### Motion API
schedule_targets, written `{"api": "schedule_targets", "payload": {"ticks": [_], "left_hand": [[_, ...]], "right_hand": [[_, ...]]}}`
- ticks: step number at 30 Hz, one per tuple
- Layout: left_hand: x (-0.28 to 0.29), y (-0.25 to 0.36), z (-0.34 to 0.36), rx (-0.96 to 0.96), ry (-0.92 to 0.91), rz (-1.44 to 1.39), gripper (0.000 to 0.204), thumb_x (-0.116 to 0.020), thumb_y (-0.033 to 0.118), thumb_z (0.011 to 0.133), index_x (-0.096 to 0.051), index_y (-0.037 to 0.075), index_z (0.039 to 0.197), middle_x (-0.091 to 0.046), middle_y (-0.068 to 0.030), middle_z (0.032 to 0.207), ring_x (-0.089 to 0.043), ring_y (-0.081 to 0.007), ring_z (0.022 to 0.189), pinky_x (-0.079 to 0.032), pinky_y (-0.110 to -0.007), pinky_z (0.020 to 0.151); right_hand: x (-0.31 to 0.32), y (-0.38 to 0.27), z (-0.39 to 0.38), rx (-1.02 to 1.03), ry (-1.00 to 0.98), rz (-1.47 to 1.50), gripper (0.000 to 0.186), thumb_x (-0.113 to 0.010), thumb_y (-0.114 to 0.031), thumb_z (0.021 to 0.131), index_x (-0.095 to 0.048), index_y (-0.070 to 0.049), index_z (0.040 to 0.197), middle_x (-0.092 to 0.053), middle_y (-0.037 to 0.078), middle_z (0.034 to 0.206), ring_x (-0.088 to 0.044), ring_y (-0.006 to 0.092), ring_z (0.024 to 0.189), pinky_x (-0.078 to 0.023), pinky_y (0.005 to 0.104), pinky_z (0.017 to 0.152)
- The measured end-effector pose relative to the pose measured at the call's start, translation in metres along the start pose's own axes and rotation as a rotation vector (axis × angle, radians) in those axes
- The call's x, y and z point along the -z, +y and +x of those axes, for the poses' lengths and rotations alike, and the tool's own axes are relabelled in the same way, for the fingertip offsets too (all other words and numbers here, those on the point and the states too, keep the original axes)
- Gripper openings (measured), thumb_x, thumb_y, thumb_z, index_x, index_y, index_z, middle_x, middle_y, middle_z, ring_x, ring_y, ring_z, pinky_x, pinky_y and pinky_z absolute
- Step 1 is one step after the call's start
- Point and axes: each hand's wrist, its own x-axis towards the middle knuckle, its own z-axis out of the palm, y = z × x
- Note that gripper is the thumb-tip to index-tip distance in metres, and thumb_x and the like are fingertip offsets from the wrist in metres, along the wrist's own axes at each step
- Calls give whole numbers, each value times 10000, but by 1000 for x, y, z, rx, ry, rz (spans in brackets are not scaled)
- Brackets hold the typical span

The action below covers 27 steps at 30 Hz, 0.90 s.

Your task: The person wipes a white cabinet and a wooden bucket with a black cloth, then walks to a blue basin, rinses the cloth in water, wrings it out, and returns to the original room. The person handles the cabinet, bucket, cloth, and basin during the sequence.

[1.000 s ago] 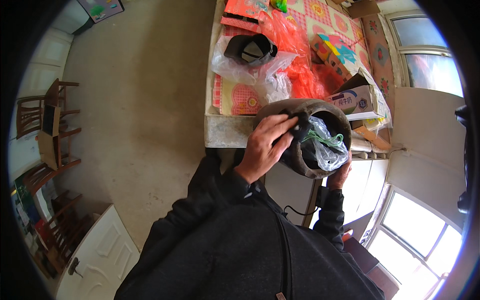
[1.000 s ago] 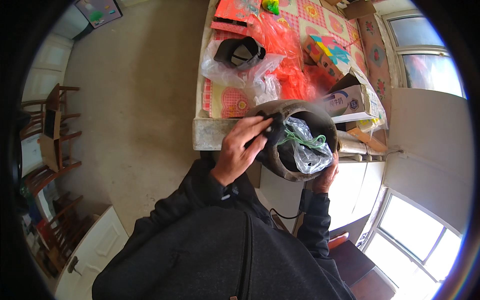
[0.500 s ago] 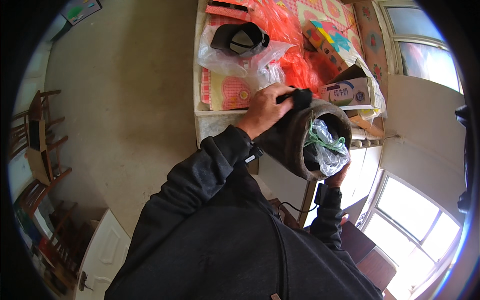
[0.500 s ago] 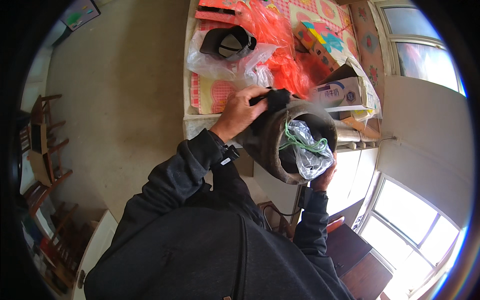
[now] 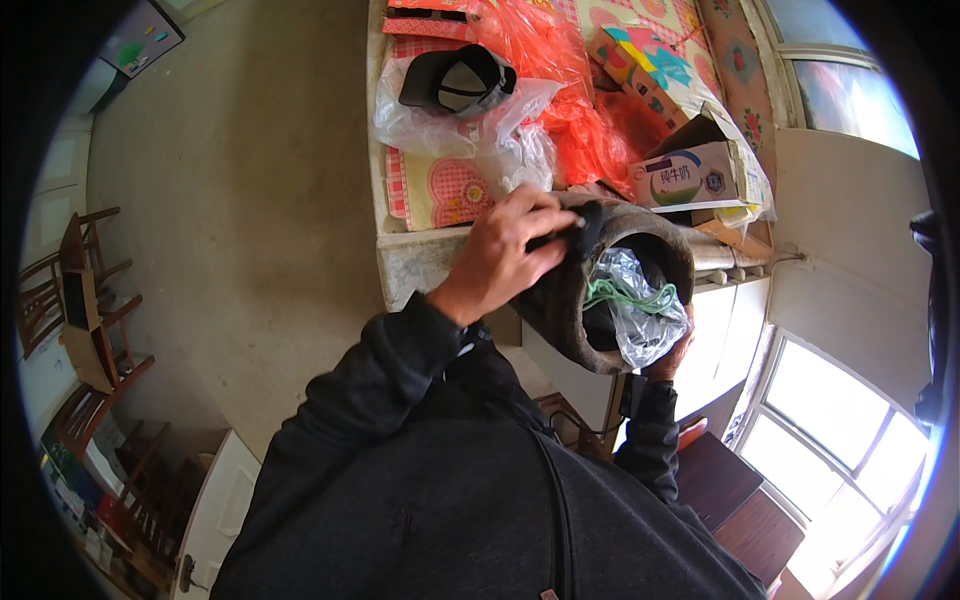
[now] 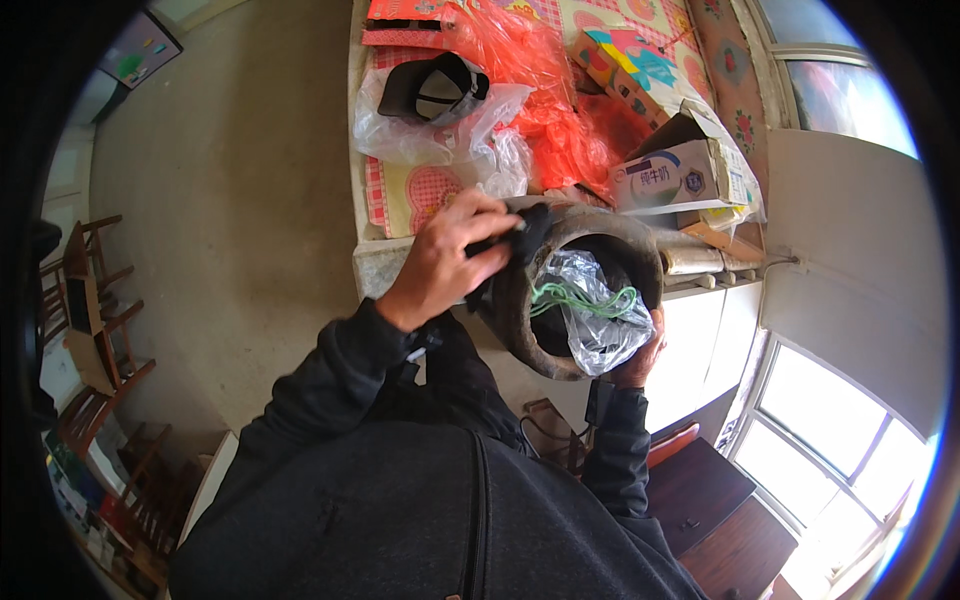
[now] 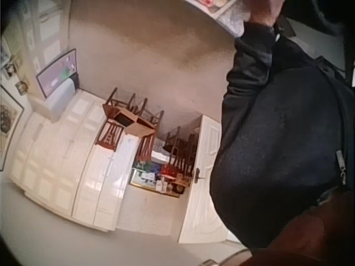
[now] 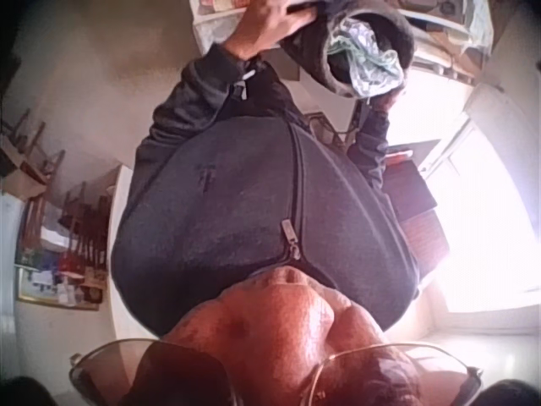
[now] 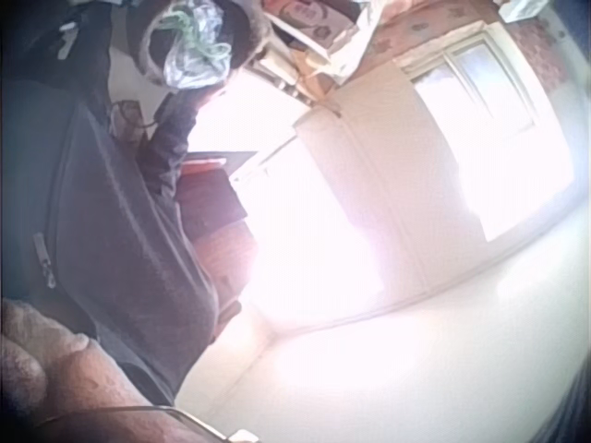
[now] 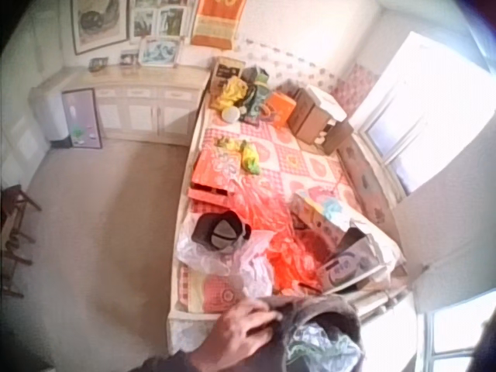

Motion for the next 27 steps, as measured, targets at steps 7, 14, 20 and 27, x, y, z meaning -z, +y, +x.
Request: {"api": "schedule_targets", "payload": {"ticks": [7, 14, 20, 27], "left_hand": [[17, 31, -61, 226, -5, -160, 395, -835, -18, 768, -780, 28, 1156, -686, -122, 1166, -705, -301, 1096, -571, -380, 940], [-9, 13, -15, 215, 134, -190, 326, -791, -18, 831, -771, 25, 1153, -679, -130, 1128, -678, -314, 1051, -539, -383, 947], [-8, 33, -68, 230, 148, -86, 411, -820, -12, 776, -783, 59, 1179, -664, -121, 1138, -686, -314, 1073, -560, -392, 931], [-25, 49, -118, 158, 148, -60, 487, -877, -28, 700, -788, 82, 1167, -666, -105, 1139, -724, -300, 970, -603, -386, 813]], "right_hand": [[-19, -23, -8, -92, 25, 24, 418, -463, -373, 1110, -636, -47, 1305, -665, 36, 1090, -620, 131, 961, -530, 326, 844], [-2, -5, -3, -141, -28, 265, 467, -520, -403, 1114, -599, -26, 1378, -698, 100, 1178, -659, 175, 1064, -566, 384, 947], [-7, -6, -4, -25, -62, 154, 457, -485, -427, 1131, -607, -23, 1307, -699, 78, 1153, -668, 172, 1037, -573, 379, 920], [-27, -18, -9, 98, 11, 51, 460, -476, -423, 1115, -658, -15, 1225, -696, 67, 1146, -655, 163, 1010, -562, 366, 925]]}}
